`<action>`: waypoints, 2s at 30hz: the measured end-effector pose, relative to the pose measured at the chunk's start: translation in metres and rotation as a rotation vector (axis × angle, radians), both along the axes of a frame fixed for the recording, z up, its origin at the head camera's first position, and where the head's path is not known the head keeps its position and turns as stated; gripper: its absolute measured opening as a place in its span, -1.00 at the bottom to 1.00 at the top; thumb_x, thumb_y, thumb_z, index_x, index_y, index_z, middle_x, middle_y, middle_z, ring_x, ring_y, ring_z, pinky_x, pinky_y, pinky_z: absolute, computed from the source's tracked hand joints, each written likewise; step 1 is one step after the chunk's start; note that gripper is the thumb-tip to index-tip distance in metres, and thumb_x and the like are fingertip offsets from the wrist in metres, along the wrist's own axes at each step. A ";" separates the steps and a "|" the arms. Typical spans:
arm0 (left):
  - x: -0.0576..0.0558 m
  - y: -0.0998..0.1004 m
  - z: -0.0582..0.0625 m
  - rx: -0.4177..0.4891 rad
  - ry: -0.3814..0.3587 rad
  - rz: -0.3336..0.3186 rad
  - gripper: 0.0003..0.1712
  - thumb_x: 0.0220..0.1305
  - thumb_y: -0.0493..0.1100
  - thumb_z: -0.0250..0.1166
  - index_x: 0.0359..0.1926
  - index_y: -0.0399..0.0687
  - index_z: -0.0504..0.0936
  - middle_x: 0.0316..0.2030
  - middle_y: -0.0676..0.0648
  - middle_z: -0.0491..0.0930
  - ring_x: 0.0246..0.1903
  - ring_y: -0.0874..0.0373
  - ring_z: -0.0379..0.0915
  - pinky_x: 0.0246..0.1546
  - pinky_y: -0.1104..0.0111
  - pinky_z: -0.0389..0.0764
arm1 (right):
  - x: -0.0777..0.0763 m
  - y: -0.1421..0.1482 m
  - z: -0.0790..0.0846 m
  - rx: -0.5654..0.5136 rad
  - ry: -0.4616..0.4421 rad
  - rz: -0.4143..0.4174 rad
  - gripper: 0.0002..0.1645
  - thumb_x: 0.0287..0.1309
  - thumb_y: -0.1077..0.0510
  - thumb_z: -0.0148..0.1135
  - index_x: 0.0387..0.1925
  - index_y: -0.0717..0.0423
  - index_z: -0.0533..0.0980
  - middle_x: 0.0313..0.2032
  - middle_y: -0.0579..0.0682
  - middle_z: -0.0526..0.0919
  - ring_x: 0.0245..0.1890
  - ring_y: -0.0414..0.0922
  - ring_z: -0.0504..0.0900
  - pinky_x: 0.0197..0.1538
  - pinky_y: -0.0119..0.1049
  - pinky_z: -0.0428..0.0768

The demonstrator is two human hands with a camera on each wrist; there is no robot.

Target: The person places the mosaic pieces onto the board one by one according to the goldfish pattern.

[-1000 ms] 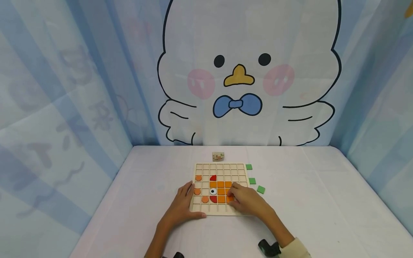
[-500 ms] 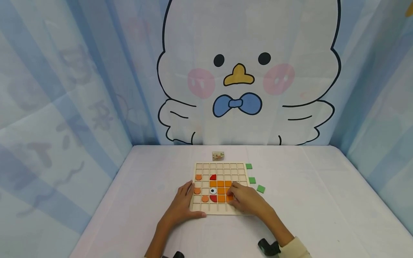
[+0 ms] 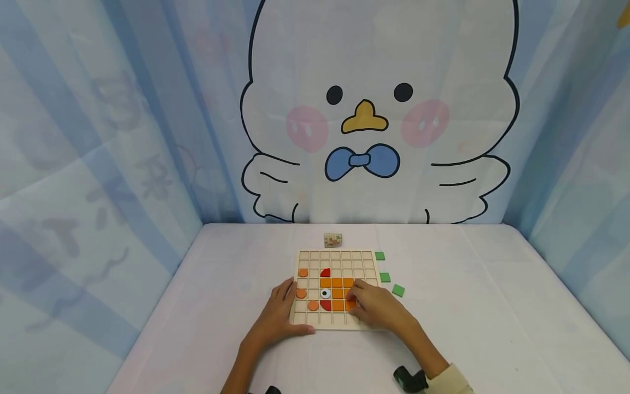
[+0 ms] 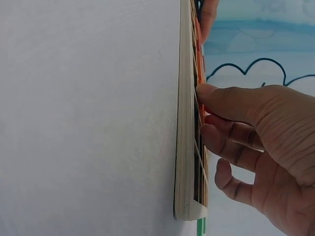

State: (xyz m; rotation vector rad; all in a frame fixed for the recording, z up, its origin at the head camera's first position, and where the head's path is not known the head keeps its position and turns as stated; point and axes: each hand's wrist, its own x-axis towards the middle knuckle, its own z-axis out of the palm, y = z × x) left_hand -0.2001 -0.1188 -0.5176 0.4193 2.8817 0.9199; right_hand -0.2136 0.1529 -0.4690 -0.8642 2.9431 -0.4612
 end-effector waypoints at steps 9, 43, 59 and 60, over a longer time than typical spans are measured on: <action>0.000 -0.001 -0.001 0.000 0.003 0.001 0.44 -0.22 0.51 0.43 0.53 -0.10 0.02 0.52 -0.16 -0.03 0.46 -0.10 -0.05 0.39 -0.05 0.22 | -0.002 0.004 0.000 -0.022 0.005 -0.017 -0.73 0.12 -0.01 0.40 -0.17 0.00 0.64 -0.16 -0.18 0.54 -0.31 -0.28 0.51 -0.15 -0.32 0.63; -0.001 -0.001 -0.002 -0.012 0.008 -0.001 0.43 -0.21 0.53 0.42 0.53 -0.10 0.01 0.52 -0.15 -0.03 0.47 -0.10 -0.06 0.40 -0.04 0.21 | -0.043 0.062 -0.006 -0.026 0.005 -0.242 -0.56 0.09 0.18 0.42 0.02 0.25 0.58 -0.06 0.07 0.55 -0.23 -0.14 0.53 -0.10 -0.14 0.65; -0.001 -0.001 -0.002 0.000 0.003 0.001 0.43 -0.21 0.51 0.43 0.53 -0.10 0.01 0.52 -0.16 -0.04 0.46 -0.10 -0.06 0.40 -0.05 0.21 | -0.054 0.063 -0.012 -0.023 0.023 -0.242 -0.70 0.09 0.21 0.41 -0.12 0.23 0.61 -0.13 0.06 0.56 -0.23 -0.13 0.55 -0.09 -0.11 0.64; -0.001 -0.001 -0.002 -0.003 0.004 0.001 0.43 -0.21 0.51 0.43 0.53 -0.10 0.01 0.52 -0.16 -0.04 0.46 -0.10 -0.05 0.40 -0.05 0.21 | -0.055 0.063 -0.013 -0.022 0.022 -0.245 -0.71 0.09 0.21 0.41 -0.14 0.22 0.61 -0.14 0.05 0.56 -0.24 -0.14 0.55 -0.09 -0.12 0.64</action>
